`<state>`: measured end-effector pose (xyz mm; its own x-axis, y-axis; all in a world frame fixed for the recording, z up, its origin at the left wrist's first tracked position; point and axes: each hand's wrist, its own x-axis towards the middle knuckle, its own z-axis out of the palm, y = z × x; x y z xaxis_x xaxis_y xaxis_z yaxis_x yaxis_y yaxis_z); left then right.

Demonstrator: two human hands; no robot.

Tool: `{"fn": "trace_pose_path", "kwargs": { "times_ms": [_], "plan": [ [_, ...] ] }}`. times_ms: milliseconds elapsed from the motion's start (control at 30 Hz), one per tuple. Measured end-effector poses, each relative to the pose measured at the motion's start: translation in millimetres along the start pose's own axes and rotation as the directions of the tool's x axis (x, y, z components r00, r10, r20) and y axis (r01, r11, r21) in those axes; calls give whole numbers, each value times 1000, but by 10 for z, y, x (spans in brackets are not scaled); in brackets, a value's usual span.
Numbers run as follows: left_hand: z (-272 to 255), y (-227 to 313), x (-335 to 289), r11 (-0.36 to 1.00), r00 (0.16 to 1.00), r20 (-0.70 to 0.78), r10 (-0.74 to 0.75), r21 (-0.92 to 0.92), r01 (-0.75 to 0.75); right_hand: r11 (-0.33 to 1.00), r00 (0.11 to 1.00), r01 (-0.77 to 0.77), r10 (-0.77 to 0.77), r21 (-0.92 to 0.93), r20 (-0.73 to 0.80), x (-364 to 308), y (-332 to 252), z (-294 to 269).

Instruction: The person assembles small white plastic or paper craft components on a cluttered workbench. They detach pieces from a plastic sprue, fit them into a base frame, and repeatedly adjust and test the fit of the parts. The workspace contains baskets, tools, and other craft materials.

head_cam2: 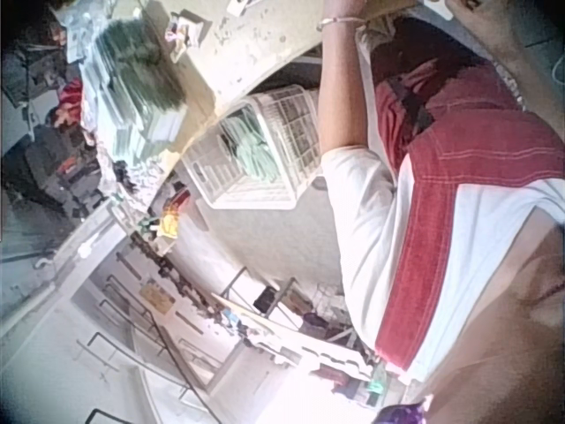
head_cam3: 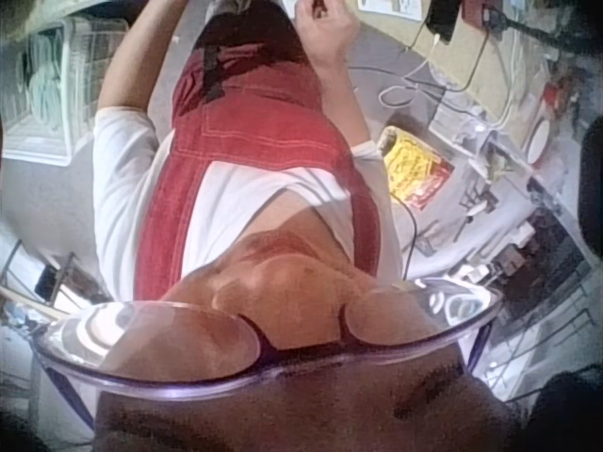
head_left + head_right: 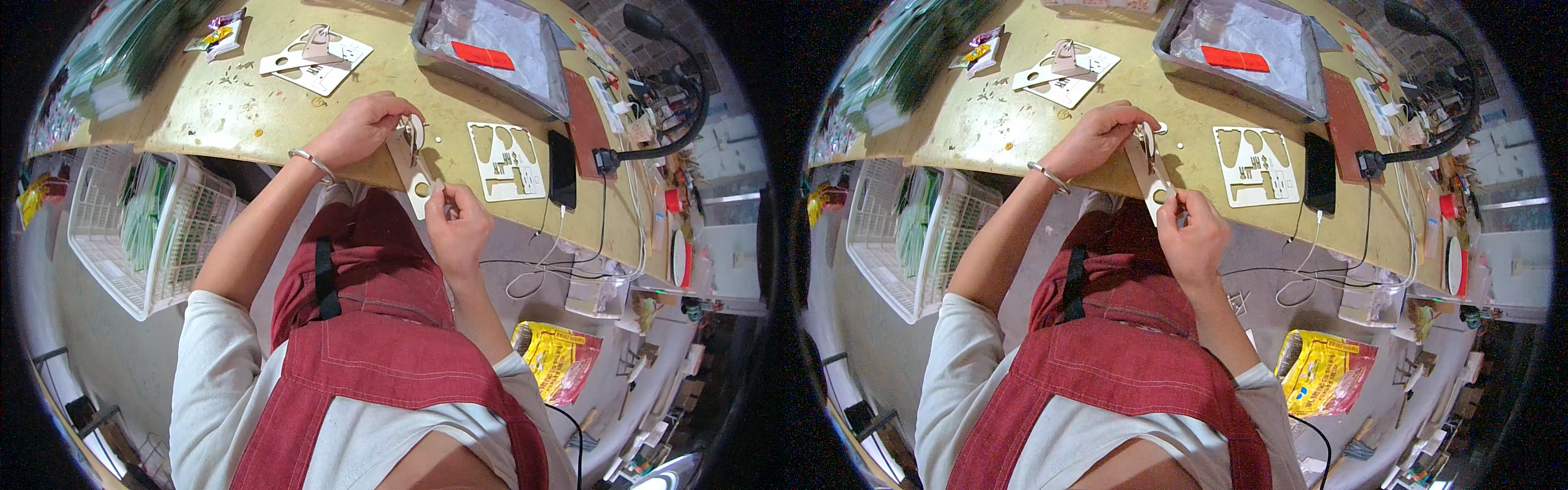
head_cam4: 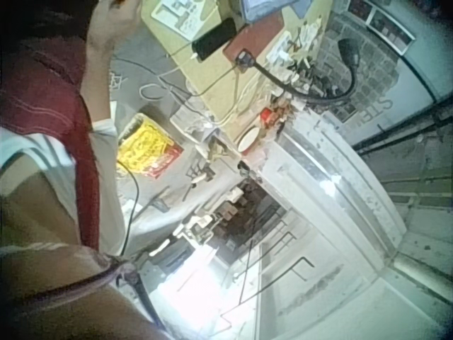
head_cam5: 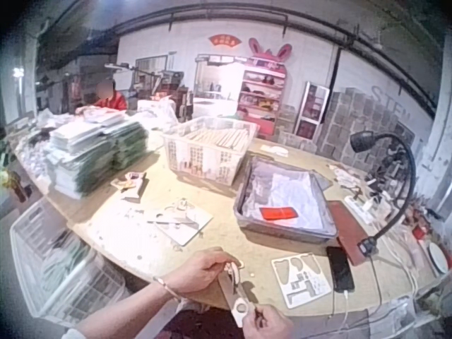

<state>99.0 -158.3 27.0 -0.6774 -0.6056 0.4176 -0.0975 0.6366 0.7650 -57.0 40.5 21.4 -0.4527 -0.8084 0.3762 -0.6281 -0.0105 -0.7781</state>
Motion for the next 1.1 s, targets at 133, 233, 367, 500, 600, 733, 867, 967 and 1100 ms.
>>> {"fn": "trace_pose_path", "kwargs": {
  "times_ms": [133, 233, 367, 500, 600, 733, 867, 967, 1100],
  "plan": [
    [-1, -4, -18, 999, 1000, -7, -15, 51, 15, 999, 999, 26, -25, 34, -28, -8, 56, 45],
    [-9, -4, -73, 997, 994, -86, -60, 38, 63, 1000, 1000, 21, -21, -3, -8, -4, 56, 41],
    [19, 157, -281, 942, 928, -189, -322, -166, 293, 1000, 1000, 26, -26, -11, -8, -16, 96, 66],
    [267, 265, -585, 913, 872, -335, -358, -320, 252, 1000, 1000, 15, -15, 26, 14, -10, 122, 50],
    [401, 435, -727, 939, 857, -398, -327, -240, 246, 999, 1000, 17, -18, 38, 20, 3, 101, 50],
    [437, 495, -747, 973, 868, -442, -225, -62, 221, 997, 999, 47, -48, 65, 13, -12, 113, 71],
    [466, 520, -690, 987, 866, -486, -120, 31, 155, 993, 998, 66, -66, 102, -9, -33, 148, 94],
    [553, 487, -685, 983, 835, -533, -137, 33, 182, 993, 997, 75, -76, 90, 6, -4, 118, 80],
    [588, 477, -670, 982, 838, -530, -132, 47, 184, 994, 999, 46, -48, 104, 12, -3, 147, 93]
  ]
}}
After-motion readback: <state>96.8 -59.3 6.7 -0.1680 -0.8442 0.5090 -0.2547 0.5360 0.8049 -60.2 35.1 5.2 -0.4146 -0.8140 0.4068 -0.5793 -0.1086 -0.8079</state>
